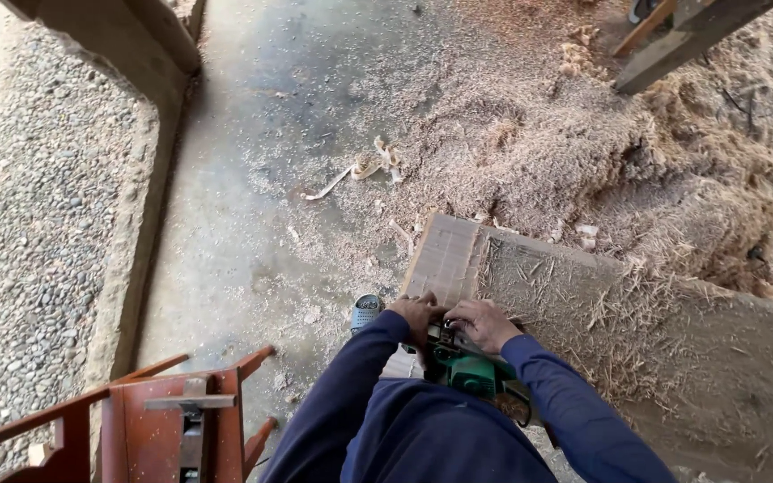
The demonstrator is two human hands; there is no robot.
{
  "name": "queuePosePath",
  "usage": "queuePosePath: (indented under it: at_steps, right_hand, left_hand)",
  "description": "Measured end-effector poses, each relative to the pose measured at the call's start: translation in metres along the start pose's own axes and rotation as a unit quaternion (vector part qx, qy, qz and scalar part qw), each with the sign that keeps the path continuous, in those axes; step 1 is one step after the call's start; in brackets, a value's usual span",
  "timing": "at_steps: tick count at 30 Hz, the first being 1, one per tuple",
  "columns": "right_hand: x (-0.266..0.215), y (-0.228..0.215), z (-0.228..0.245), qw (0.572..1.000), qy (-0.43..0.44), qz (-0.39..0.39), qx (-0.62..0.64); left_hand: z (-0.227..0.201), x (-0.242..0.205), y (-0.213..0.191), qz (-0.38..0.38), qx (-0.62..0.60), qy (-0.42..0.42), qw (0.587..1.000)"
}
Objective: Adjusting and inspecting the blades and plate of an electric power planer.
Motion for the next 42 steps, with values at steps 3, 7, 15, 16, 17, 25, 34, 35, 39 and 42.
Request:
queuePosePath:
  at_steps: [3,7,15,16,17,25,34,35,39,42]
  right_hand:
    - [0.005,-0.002,0.003,0.999,0.004,0.034,-0.022]
    - [0.003,-0.003,0.006,0.997,-0.02,0.048,-0.064]
    - [-0.004,0.001,0.014,0.997,0.022,0.025,-0.064]
    - [-0.005,0.002,0.015,0.998,0.002,0.002,-0.066]
    - [-0.007,0.002,0.018,0.998,0.003,0.002,-0.065]
    - [-0.013,0.006,0.033,0.983,0.175,-0.003,-0.059]
    - [-0.019,-0.012,0.036,0.979,0.159,-0.108,0.061]
    - [-0.018,-0.015,0.03,0.98,0.155,-0.107,0.06]
    - [-0.017,-0.025,0.036,0.993,0.008,-0.096,0.061]
    - [-0.011,-0.025,0.039,0.996,-0.056,-0.043,0.047]
  left_hand:
    - [0.001,0.001,0.001,-0.005,0.009,-0.002,1.0]
    - [0.001,0.003,0.001,-0.001,0.017,0.004,1.0]
    - [-0.004,-0.012,-0.01,-0.017,0.063,0.01,0.998]
    - [-0.005,-0.013,-0.009,-0.026,0.071,0.014,0.997]
    - [-0.007,-0.013,-0.01,-0.024,0.071,0.015,0.997]
    - [-0.013,-0.009,-0.011,0.012,0.105,-0.032,0.994]
    - [-0.008,-0.008,-0.007,-0.01,0.08,-0.011,0.997]
    - [-0.006,-0.006,-0.01,-0.013,0.078,-0.014,0.997]
    - [-0.014,-0.016,-0.014,-0.01,0.083,0.004,0.997]
    - [-0.013,-0.017,-0.015,-0.011,0.081,0.006,0.997]
Point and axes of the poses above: each hand's wrist, its own x-axis towards the middle knuckle, its own y-axis out of the palm, z = x × y, the point moved 5 cm from there along x, towards the middle knuckle, and after that the axes turned 6 degrees about z, right-handed, at the moved point
